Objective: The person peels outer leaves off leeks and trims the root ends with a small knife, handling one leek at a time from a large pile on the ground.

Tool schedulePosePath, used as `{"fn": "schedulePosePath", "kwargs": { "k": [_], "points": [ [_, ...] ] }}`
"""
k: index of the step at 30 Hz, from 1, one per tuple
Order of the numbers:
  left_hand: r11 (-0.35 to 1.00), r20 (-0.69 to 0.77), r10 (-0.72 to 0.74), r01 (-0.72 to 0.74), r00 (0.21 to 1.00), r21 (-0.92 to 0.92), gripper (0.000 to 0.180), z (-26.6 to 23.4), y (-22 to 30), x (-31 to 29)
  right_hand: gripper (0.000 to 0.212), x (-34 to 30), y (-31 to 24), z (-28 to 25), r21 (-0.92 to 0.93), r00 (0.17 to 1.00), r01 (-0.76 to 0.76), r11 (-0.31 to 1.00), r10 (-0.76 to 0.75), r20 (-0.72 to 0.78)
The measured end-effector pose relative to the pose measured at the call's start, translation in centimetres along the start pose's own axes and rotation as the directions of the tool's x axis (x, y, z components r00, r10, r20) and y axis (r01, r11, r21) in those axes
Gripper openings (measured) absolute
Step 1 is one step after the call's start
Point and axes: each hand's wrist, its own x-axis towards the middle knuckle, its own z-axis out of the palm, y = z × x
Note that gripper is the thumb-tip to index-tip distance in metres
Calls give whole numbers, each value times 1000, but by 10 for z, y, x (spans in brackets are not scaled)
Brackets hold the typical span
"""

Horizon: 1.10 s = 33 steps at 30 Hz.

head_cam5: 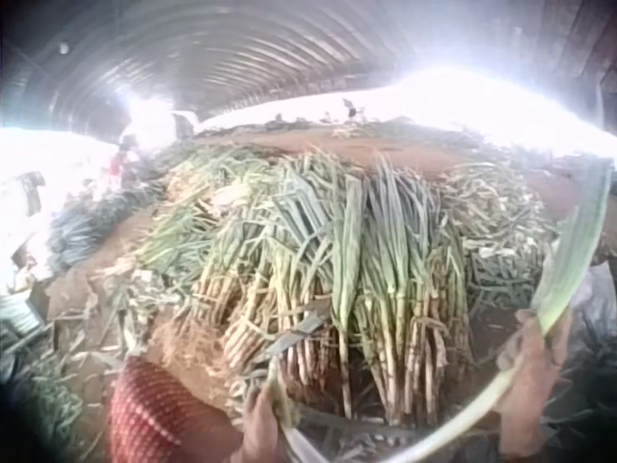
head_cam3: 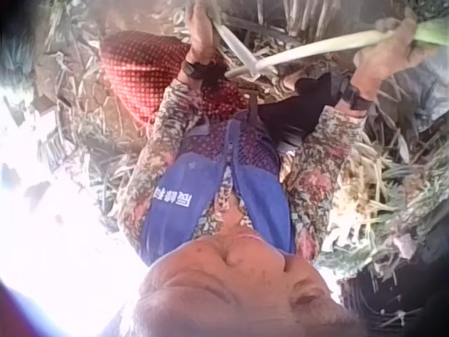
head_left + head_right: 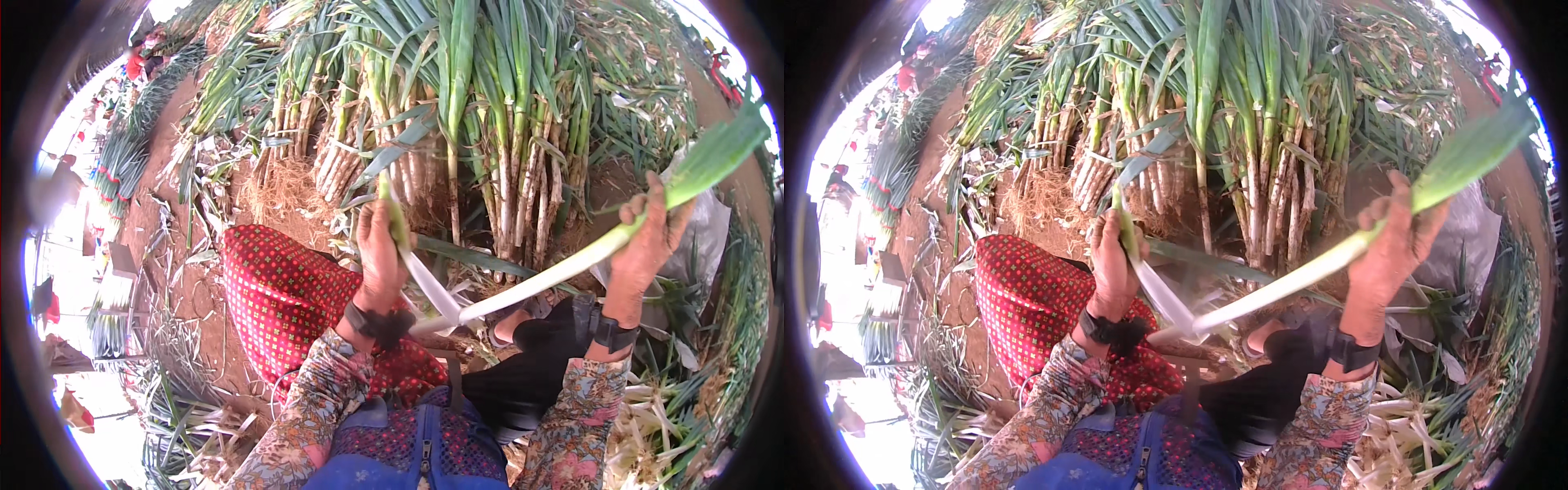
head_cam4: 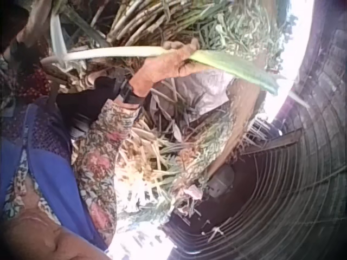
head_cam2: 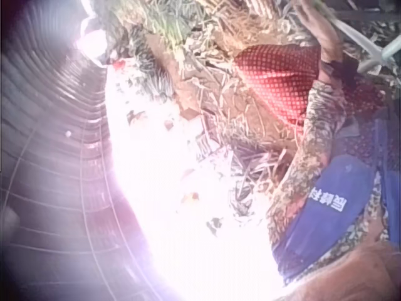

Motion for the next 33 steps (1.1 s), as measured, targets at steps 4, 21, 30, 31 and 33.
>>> {"fn": "schedulePosePath", "kwargs": {
  "k": [4,21,30,31,33],
  "points": [
    [1000,-130,11,-10,991,7,19,-59,6,31,51,17,-5,-14,54,988,93,994,-86,-129],
    [566,-126,415,-146,901,812,42,-193,17,98,73,57,-33,-105,-262,754,245,934,-353,-554],
    [882,535,-469,343,703,323,38,-8,-33,-21,62,42,-21,-78,-109,877,217,970,-243,-415],
    [882,549,-469,344,691,321,38,-1,-35,-23,59,42,-18,-82,20,905,214,977,-190,-381],
    [876,579,-476,299,662,378,36,21,-41,-33,33,54,-7,-116,125,924,39,991,12,-382]
  ]
}}
